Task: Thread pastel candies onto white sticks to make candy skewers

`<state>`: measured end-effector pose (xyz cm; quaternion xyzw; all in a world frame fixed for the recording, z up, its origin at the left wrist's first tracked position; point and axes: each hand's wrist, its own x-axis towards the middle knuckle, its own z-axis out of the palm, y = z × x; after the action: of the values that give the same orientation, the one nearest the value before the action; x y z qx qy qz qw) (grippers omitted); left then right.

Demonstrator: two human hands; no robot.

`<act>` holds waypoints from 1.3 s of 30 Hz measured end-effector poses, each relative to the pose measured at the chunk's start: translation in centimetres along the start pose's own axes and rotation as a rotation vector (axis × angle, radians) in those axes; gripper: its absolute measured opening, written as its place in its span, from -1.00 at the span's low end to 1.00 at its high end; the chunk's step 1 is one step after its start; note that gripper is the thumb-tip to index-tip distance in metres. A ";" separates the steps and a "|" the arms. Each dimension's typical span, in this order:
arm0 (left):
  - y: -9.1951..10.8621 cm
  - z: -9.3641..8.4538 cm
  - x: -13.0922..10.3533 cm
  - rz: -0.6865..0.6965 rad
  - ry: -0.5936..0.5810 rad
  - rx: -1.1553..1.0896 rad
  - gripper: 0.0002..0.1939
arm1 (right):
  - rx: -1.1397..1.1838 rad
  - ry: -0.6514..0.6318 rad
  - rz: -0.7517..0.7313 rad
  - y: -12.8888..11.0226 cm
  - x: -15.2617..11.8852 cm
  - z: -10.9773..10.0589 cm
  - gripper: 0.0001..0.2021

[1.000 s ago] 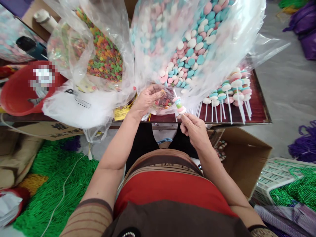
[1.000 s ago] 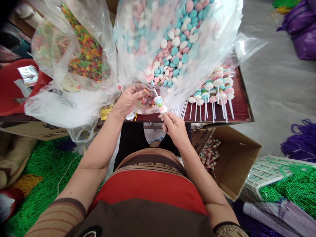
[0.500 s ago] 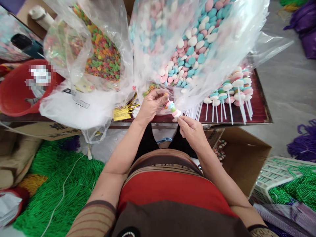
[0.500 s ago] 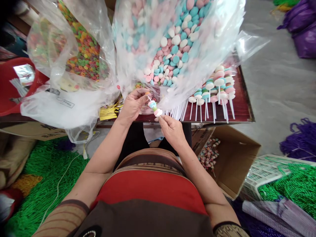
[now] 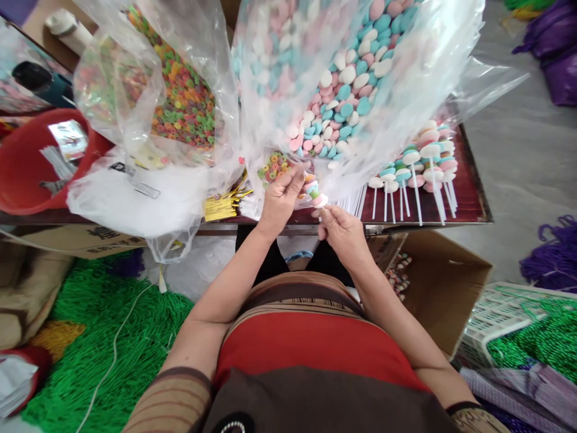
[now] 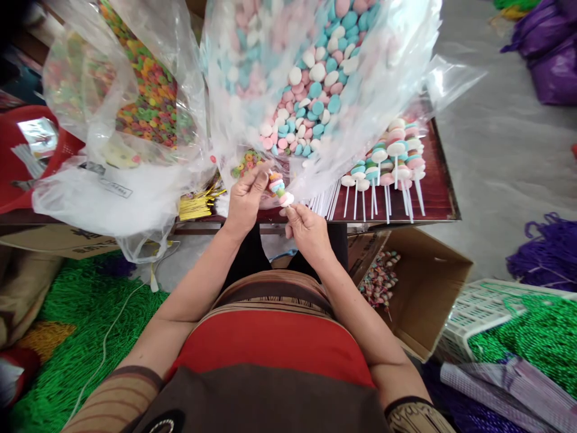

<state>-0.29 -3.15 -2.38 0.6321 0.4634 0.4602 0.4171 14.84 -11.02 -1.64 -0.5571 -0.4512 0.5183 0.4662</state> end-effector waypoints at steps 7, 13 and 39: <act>-1.3 -2.7 3.0 -0.019 0.118 0.184 -0.65 | 0.421 0.075 0.063 0.3 0.4 -1.1 -0.57; -0.3 -0.4 7.8 0.175 -0.064 0.578 -0.78 | 0.423 0.135 0.080 0.2 0.5 -1.3 -0.60; 2.3 0.7 5.3 -0.360 -0.126 -0.529 -0.72 | 0.387 0.300 0.055 -2.8 5.1 -1.4 -0.53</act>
<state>1.63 1.37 0.69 0.4369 0.4055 0.4434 0.6694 16.49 -5.66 0.39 -0.5403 -0.2539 0.5189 0.6118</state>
